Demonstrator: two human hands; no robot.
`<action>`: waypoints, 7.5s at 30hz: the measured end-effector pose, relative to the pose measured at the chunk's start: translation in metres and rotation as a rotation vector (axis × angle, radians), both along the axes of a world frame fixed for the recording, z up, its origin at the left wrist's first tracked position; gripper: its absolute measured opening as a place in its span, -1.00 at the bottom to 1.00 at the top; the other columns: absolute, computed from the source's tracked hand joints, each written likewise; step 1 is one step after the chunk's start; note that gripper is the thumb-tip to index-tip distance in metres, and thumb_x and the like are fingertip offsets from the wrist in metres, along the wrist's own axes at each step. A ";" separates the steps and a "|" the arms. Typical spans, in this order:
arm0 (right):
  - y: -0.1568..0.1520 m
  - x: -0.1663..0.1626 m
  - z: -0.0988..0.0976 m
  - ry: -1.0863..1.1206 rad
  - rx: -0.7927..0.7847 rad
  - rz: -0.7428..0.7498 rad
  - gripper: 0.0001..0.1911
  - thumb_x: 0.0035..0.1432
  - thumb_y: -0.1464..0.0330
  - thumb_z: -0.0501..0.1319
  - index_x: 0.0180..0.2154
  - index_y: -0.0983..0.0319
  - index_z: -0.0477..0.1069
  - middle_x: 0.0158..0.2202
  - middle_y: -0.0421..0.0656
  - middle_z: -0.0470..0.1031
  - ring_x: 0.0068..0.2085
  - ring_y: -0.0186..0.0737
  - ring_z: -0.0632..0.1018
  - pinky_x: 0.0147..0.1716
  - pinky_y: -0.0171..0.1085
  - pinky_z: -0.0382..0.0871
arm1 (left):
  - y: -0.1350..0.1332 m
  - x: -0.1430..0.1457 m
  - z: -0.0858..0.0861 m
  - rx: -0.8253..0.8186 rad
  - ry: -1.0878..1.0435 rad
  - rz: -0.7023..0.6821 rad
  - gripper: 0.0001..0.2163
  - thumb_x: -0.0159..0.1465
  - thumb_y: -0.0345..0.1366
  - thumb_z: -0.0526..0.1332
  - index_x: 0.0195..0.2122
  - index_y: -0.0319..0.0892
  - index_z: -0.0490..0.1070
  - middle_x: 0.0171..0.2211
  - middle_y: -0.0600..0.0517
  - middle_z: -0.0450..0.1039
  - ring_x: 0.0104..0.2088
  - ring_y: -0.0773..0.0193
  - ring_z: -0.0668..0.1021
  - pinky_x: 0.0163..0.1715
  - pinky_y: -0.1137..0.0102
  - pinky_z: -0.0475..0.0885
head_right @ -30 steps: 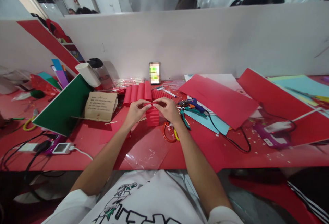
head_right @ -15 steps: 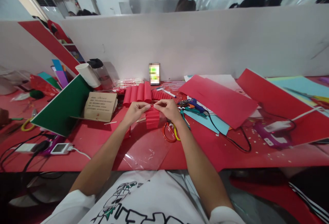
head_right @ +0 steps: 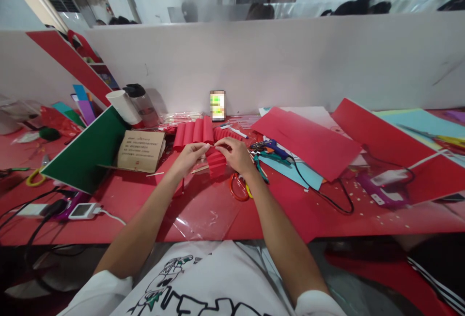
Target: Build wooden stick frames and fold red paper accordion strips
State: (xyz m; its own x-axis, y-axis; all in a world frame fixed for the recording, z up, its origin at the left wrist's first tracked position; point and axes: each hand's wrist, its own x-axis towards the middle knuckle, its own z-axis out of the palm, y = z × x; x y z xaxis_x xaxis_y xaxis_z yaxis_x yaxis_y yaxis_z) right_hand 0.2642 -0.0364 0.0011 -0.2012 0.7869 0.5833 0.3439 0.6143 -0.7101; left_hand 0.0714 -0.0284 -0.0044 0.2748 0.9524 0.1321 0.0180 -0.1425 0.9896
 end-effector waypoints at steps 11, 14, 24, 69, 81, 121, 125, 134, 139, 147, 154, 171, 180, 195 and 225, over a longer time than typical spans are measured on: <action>0.001 0.005 0.001 -0.099 -0.014 0.055 -0.84 0.23 0.31 0.26 -0.19 0.14 0.60 -0.15 -0.11 0.64 -0.13 -0.11 0.60 -0.09 -0.15 0.43 | 0.001 -0.002 0.001 -0.056 -0.041 0.017 -0.66 0.03 -0.09 0.48 -0.26 -0.22 0.63 -0.45 0.02 0.55 -0.52 0.40 0.42 -0.47 0.45 0.33; 0.001 0.005 0.000 -0.081 -0.048 0.057 -0.81 0.22 0.31 0.26 -0.14 0.14 0.60 -0.11 -0.11 0.64 -0.15 -0.12 0.61 -0.12 -0.17 0.45 | 0.000 -0.002 0.003 -0.022 -0.027 0.030 -0.68 0.04 -0.11 0.47 -0.25 -0.20 0.63 -0.41 0.00 0.58 -0.45 0.33 0.50 -0.41 0.41 0.39; 0.004 0.004 -0.005 0.050 -0.179 0.085 -0.76 0.19 0.21 0.30 -0.15 0.16 0.61 -0.15 -0.12 0.66 -0.14 -0.10 0.64 -0.08 -0.15 0.48 | 0.000 0.002 0.002 0.091 -0.005 0.082 -0.66 0.02 -0.07 0.48 -0.27 -0.20 0.63 -0.29 -0.05 0.65 -0.32 0.23 0.60 -0.28 0.36 0.49; 0.015 -0.006 -0.018 0.431 -0.347 0.067 -0.72 0.06 0.13 0.37 -0.32 0.21 0.54 -0.37 -0.17 0.57 -0.33 -0.23 0.56 -0.28 -0.27 0.43 | -0.001 0.009 -0.006 0.430 0.235 0.181 -0.77 0.18 -0.27 0.38 -0.15 -0.19 0.61 -0.42 0.04 0.52 -0.48 0.36 0.39 -0.43 0.44 0.31; 0.008 -0.003 -0.010 0.205 -0.198 0.097 -0.76 0.12 0.23 0.36 -0.19 0.20 0.59 -0.21 -0.09 0.66 -0.17 -0.11 0.64 -0.10 -0.14 0.51 | 0.001 0.003 -0.004 0.520 0.323 0.183 -0.82 0.30 -0.24 0.28 -0.19 -0.21 0.61 -0.21 -0.11 0.62 -0.26 0.20 0.60 -0.21 0.36 0.45; 0.007 0.001 -0.007 0.085 -0.135 0.046 -0.82 0.08 0.40 0.21 -0.28 0.23 0.57 -0.29 -0.12 0.63 -0.25 -0.16 0.61 -0.19 -0.21 0.46 | 0.002 0.002 -0.003 0.283 0.160 0.071 -0.67 0.23 -0.05 0.31 -0.20 -0.24 0.62 -0.25 -0.11 0.66 -0.24 0.15 0.64 -0.19 0.32 0.49; 0.005 0.002 -0.006 0.088 -0.118 0.047 -0.80 0.10 0.40 0.21 -0.26 0.22 0.60 -0.27 -0.11 0.66 -0.22 -0.14 0.63 -0.15 -0.19 0.48 | 0.005 0.000 -0.004 0.232 0.098 0.023 -0.63 0.17 -0.02 0.38 -0.18 -0.24 0.61 -0.22 -0.13 0.66 -0.22 0.14 0.65 -0.17 0.30 0.52; 0.005 0.003 -0.006 0.118 -0.259 0.171 -0.75 0.14 0.29 0.30 -0.14 0.20 0.59 -0.14 -0.08 0.66 -0.15 -0.12 0.65 -0.09 -0.15 0.51 | 0.004 -0.001 -0.003 0.241 0.119 0.074 -0.68 0.14 -0.07 0.40 -0.23 -0.23 0.60 -0.27 -0.10 0.65 -0.28 0.19 0.63 -0.21 0.31 0.52; 0.009 0.003 -0.009 0.159 -0.225 0.095 -0.79 0.13 0.25 0.32 -0.23 0.21 0.61 -0.22 -0.07 0.67 -0.18 -0.09 0.66 -0.10 -0.13 0.52 | 0.002 0.002 -0.003 0.287 0.142 0.058 -0.69 0.17 -0.05 0.36 -0.25 -0.21 0.59 -0.30 -0.06 0.63 -0.31 0.22 0.60 -0.25 0.34 0.49; 0.010 0.003 -0.013 0.013 -0.167 0.052 -0.83 0.18 0.26 0.29 -0.26 0.19 0.61 -0.24 -0.10 0.68 -0.19 -0.10 0.65 -0.14 -0.18 0.48 | 0.005 0.001 -0.008 0.266 0.235 0.126 -0.77 0.17 -0.13 0.33 -0.37 -0.22 0.58 -0.46 0.00 0.58 -0.45 0.29 0.53 -0.38 0.41 0.39; 0.005 -0.002 -0.009 -0.197 -0.097 -0.075 -0.85 0.24 0.34 0.22 -0.34 0.17 0.56 -0.34 -0.15 0.64 -0.30 -0.16 0.58 -0.24 -0.24 0.35 | 0.002 0.003 -0.010 0.338 0.386 0.126 -0.80 0.23 -0.18 0.24 -0.36 -0.20 0.56 -0.47 0.04 0.52 -0.45 0.30 0.48 -0.40 0.43 0.33; 0.007 0.004 -0.002 0.225 -0.245 0.128 -0.80 0.13 0.23 0.29 -0.26 0.21 0.56 -0.26 -0.12 0.63 -0.19 -0.14 0.61 -0.11 -0.18 0.48 | -0.002 0.010 -0.004 0.437 0.190 0.112 -0.77 0.27 -0.16 0.30 -0.13 -0.18 0.50 -0.46 0.11 0.35 -0.48 0.36 0.36 -0.43 0.45 0.27; 0.009 0.003 -0.005 0.304 -0.327 0.177 -0.70 0.00 0.27 0.41 -0.18 0.22 0.61 -0.19 -0.09 0.67 -0.18 -0.12 0.64 -0.10 -0.15 0.51 | 0.001 0.009 -0.008 0.442 0.216 0.230 -0.78 0.23 -0.21 0.34 -0.15 -0.18 0.56 -0.43 0.06 0.48 -0.43 0.32 0.46 -0.36 0.42 0.36; 0.006 0.000 -0.003 0.129 -0.121 0.073 -0.81 0.16 0.28 0.33 -0.19 0.20 0.59 -0.21 -0.11 0.64 -0.19 -0.15 0.61 -0.14 -0.19 0.46 | 0.003 0.008 -0.008 0.395 0.185 0.220 -0.79 0.20 -0.19 0.34 -0.24 -0.22 0.58 -0.37 0.00 0.55 -0.41 0.31 0.49 -0.34 0.41 0.38; 0.009 0.005 -0.007 -0.035 -0.069 -0.004 -0.88 0.19 0.34 0.31 -0.30 0.18 0.66 -0.26 -0.12 0.68 -0.22 -0.15 0.64 -0.15 -0.23 0.44 | 0.003 0.002 -0.005 0.289 0.222 0.112 -0.64 0.21 0.01 0.29 -0.36 -0.24 0.63 -0.42 -0.03 0.60 -0.39 0.23 0.55 -0.32 0.39 0.40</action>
State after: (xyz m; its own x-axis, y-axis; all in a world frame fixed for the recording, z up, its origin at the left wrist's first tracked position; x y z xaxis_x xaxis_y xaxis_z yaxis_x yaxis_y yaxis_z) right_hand 0.2694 -0.0277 -0.0058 -0.2177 0.8257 0.5204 0.3715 0.5631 -0.7382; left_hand 0.0729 -0.0257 -0.0089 0.2235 0.9103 0.3483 0.2590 -0.4000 0.8792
